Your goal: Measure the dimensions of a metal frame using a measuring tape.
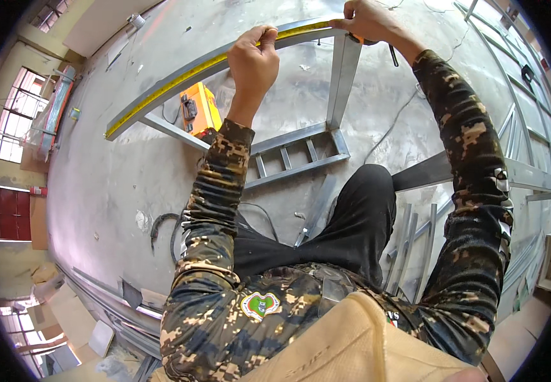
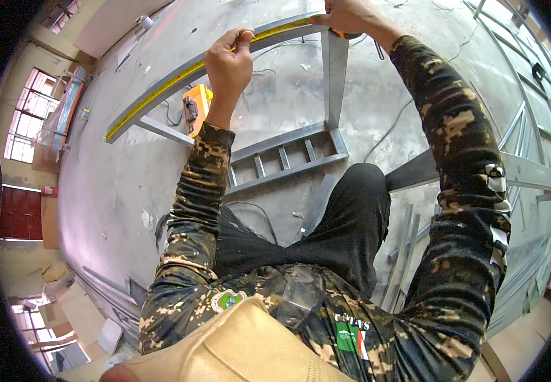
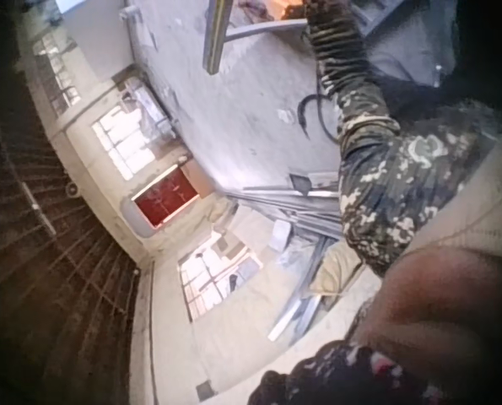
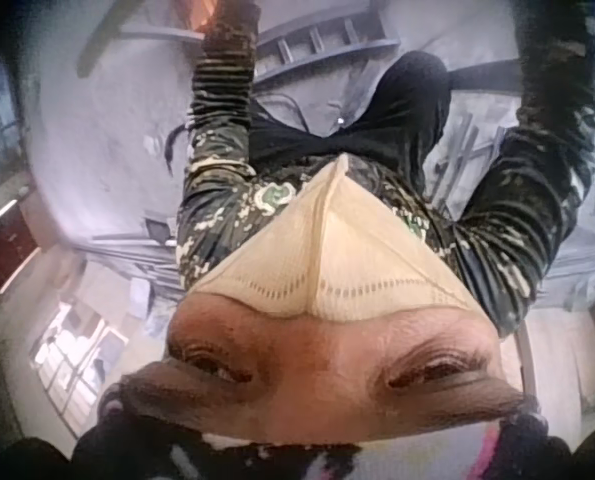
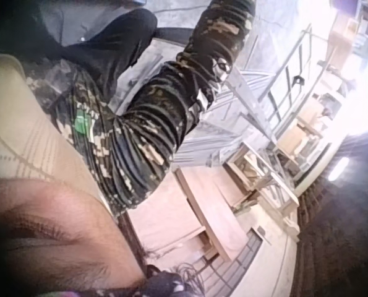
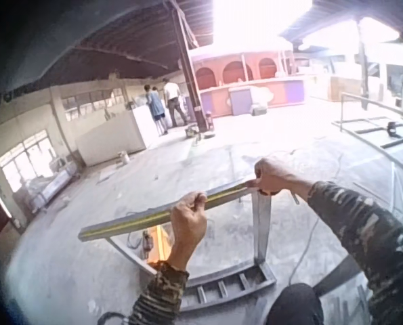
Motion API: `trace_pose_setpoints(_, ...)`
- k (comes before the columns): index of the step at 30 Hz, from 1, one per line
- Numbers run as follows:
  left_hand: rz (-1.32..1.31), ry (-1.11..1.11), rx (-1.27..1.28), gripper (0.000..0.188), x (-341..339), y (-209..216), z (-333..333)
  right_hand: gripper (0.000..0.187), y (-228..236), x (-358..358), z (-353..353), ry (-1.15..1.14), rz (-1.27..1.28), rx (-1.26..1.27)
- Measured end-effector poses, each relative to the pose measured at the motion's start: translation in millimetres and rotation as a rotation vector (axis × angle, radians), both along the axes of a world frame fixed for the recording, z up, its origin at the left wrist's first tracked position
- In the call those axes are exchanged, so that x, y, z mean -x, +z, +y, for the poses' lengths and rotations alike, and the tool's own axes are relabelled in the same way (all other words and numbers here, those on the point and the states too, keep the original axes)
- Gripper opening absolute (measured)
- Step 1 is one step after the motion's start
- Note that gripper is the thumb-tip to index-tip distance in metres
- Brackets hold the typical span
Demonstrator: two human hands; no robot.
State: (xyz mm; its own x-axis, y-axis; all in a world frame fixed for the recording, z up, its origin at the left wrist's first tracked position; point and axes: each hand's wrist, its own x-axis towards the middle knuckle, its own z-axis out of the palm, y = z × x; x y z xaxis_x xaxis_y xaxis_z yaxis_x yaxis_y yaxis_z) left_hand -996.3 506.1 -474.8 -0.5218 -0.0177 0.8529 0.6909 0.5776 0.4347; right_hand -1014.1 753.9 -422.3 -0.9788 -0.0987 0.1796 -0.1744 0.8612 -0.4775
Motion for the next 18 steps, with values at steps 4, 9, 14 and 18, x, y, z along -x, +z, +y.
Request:
trace_pose_setpoints(4,-0.042,0.035,-0.004,0.008,2,-1,7,0.036,1,1,-2,0.038,0.012,-0.043)
trace_pose_setpoints(9,-0.112,0.081,0.025,0.011,-3,2,13,0.05,-14,20,3,0.075,0.301,-0.202)
trace_pose_setpoints(14,-0.091,0.044,-0.053,0.009,-10,7,9,0.051,-1,9,-6,0.103,0.22,-0.104)
trace_pose_setpoints(18,0.05,0.038,0.038,0.014,-10,6,-1,0.05,9,2,-12,0.082,0.14,-0.096)
